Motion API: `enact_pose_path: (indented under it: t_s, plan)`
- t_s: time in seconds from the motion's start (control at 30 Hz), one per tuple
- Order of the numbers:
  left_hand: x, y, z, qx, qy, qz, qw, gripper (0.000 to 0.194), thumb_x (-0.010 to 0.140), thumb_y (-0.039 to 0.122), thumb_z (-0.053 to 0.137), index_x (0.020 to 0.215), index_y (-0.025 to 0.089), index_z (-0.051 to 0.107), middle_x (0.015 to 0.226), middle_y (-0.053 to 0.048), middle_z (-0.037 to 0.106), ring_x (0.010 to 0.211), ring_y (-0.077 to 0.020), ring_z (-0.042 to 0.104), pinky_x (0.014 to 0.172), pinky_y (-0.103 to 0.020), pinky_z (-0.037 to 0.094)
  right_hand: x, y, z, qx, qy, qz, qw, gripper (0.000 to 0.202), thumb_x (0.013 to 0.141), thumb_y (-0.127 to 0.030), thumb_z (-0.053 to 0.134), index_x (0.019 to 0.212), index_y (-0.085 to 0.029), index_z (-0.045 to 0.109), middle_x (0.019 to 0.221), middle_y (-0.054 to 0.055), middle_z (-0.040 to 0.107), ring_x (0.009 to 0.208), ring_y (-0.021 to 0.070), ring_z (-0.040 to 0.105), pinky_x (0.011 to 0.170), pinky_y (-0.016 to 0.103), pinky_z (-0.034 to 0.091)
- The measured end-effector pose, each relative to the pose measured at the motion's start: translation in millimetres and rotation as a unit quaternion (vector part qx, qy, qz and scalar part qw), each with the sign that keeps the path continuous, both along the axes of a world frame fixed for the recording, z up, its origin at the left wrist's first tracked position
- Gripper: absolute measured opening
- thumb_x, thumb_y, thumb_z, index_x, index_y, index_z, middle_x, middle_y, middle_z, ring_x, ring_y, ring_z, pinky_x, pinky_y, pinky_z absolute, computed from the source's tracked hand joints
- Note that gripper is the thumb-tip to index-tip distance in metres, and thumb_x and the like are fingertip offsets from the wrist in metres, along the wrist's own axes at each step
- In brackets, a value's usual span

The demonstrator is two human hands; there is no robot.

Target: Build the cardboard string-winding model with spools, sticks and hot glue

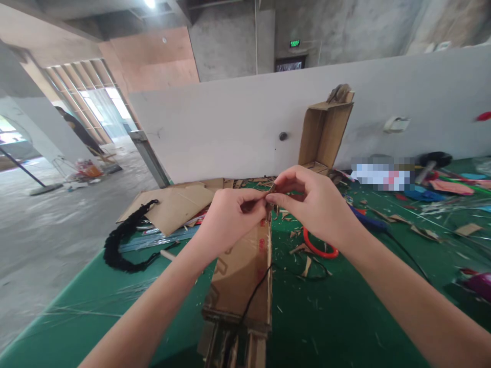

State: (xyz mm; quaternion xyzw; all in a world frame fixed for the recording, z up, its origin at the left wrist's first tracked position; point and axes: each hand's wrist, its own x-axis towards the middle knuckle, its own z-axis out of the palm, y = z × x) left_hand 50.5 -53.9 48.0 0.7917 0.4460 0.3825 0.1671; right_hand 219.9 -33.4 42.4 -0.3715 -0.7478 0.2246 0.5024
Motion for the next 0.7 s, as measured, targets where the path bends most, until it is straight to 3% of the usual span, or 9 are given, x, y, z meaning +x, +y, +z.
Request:
enact_pose_path:
  t_s: [0.47, 0.7]
  plan:
    - [6.3, -0.6, -4.1, 0.053, -0.025, 0.084, 0.995, 0.015, 0.073, 0.017, 0.054, 0.058, 0.015, 0.057, 0.05, 0.006, 0.04, 0.051, -0.0068, 0.033, 0.046, -0.022, 0.027, -4.0, -2.2, -5.7, 0.011, -0.002, 0.009, 1.0, 0.019, 0.074, -0.029, 0.066, 0.089, -0.02, 0.058, 0.087, 0.003, 0.066, 0.079, 0.0156, 0.064, 0.072, 0.031, 0.056]
    - [6.4, 0.5, -5.4, 0.06, -0.017, 0.086, 0.994, 0.014, 0.074, 0.018, 0.054, 0.064, 0.017, 0.063, 0.052, 0.004, 0.051, 0.051, -0.0082, 0.041, 0.047, -0.023, 0.032, -3.3, -1.6, -5.5, 0.004, 0.002, 0.011, 1.0, 0.017, 0.074, -0.026, 0.064, 0.089, -0.02, 0.056, 0.086, 0.003, 0.064, 0.078, 0.0155, 0.063, 0.071, 0.031, 0.056]
